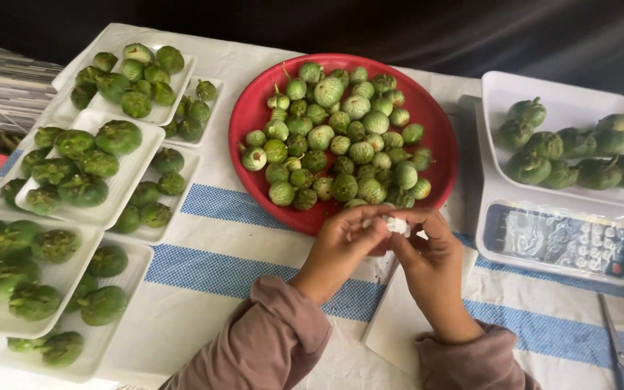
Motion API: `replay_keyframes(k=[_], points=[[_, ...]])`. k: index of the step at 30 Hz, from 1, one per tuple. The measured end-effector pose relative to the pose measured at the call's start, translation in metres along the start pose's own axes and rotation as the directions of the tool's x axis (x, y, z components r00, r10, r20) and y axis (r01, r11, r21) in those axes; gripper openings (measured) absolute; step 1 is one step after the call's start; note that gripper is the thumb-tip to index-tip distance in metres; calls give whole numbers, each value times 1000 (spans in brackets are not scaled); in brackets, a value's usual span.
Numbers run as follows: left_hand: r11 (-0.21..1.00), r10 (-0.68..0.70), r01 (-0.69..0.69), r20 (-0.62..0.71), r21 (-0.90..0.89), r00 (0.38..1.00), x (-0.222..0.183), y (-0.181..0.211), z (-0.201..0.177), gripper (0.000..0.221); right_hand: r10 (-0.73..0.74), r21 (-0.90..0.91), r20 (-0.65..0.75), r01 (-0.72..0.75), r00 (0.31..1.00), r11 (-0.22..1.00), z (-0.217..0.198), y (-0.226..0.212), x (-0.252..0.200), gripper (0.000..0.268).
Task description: Cleaning small green fruits with a cloth and sorting them into trays or onto a scale for weighing.
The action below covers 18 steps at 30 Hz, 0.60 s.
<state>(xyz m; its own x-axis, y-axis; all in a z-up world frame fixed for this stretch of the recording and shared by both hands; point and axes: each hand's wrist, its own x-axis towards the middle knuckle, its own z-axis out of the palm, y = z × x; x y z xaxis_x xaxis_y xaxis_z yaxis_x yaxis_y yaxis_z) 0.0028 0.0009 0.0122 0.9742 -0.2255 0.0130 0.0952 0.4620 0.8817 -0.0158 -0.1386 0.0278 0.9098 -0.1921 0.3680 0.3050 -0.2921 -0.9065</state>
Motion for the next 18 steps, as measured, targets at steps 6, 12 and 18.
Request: replay_keyframes(k=[6,12,18], points=[[992,69,-67,-10,111,998,8,-18,-16,21,66,144,92,-79,994,986,6,1,-3,20],[931,175,-179,40,319,984,-6,-5,-6,40,162,496,119,-200,980,845,6,0,-3,15],[605,284,-255,96,755,954,15,84,-22,59,320,685,219,-379,922,622,1,9,7,18]])
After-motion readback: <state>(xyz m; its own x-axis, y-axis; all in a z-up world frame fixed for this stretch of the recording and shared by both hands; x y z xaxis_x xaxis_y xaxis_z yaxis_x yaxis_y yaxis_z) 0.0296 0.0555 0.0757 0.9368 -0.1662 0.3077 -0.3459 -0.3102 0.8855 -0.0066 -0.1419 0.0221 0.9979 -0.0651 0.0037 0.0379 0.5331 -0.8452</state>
